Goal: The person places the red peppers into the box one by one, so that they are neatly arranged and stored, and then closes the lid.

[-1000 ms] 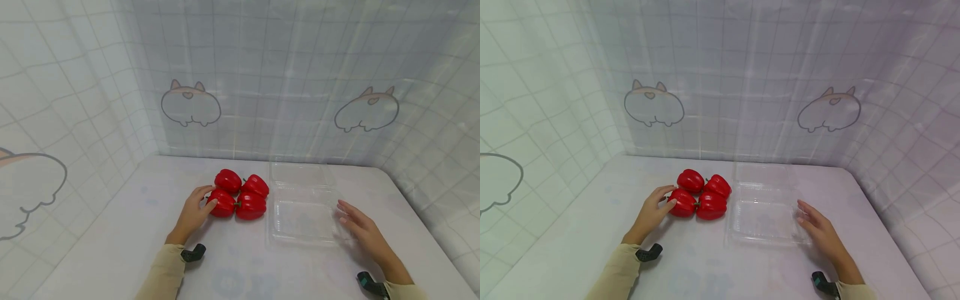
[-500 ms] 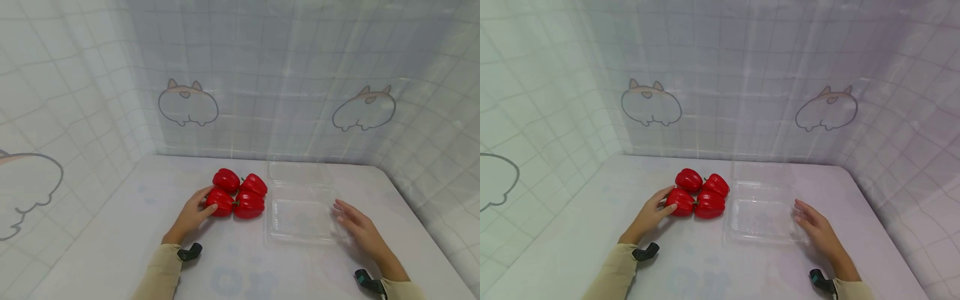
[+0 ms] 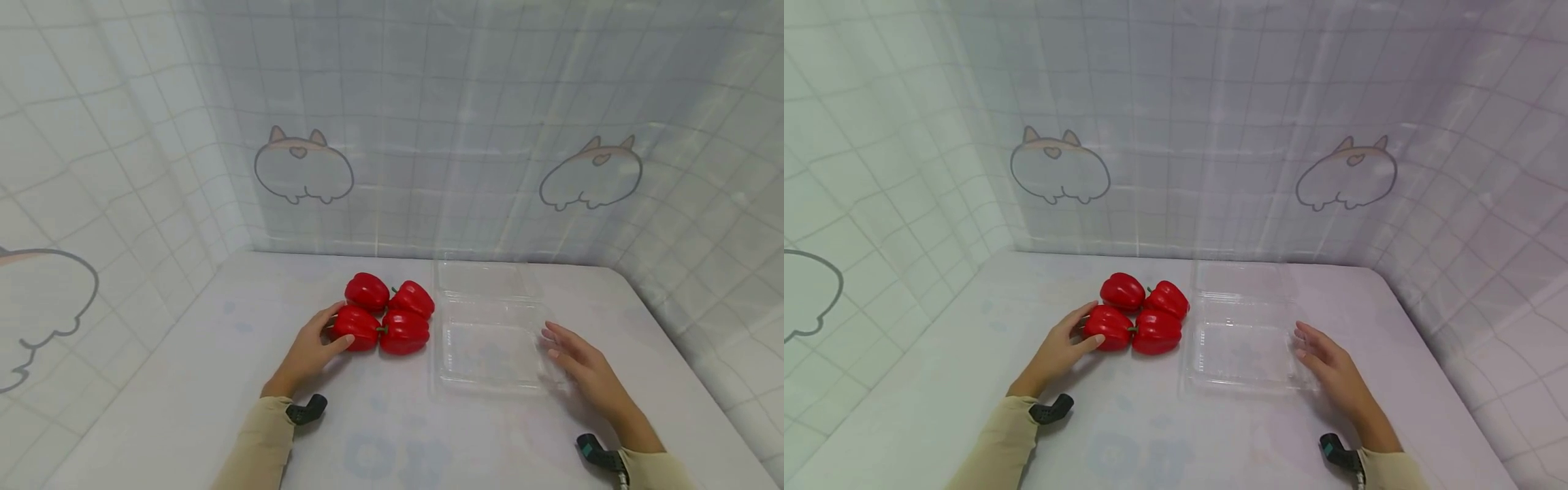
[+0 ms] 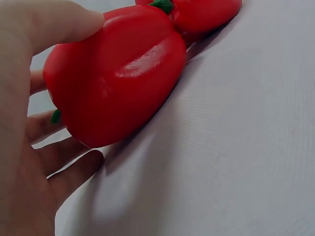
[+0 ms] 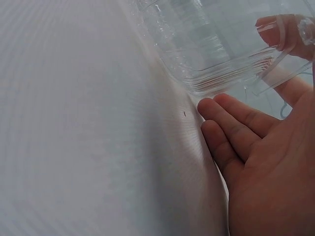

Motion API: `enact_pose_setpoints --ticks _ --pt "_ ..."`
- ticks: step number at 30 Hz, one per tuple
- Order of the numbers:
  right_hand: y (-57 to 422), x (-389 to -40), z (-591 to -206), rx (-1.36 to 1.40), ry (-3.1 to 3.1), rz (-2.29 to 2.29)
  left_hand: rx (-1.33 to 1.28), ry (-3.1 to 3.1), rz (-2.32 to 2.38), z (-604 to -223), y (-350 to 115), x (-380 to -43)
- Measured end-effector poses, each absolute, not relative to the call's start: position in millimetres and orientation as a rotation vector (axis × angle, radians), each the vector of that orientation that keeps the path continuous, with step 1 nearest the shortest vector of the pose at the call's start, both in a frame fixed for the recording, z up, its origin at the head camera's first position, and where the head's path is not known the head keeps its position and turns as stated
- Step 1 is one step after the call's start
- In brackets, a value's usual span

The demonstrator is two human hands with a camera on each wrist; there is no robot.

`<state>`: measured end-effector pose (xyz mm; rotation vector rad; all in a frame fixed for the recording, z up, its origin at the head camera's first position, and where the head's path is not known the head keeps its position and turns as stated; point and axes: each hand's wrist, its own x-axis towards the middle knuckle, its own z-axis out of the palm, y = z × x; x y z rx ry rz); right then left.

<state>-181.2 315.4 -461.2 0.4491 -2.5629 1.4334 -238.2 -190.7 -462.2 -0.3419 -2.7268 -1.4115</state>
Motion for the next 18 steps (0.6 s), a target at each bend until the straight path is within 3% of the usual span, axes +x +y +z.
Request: enact_pose_setpoints --ticks 18 --pt "318.7 -181.1 -462.1 0.595 -2.512 1.488 -0.137 -2.496 -1.757 -459.7 -192.4 -244.5"
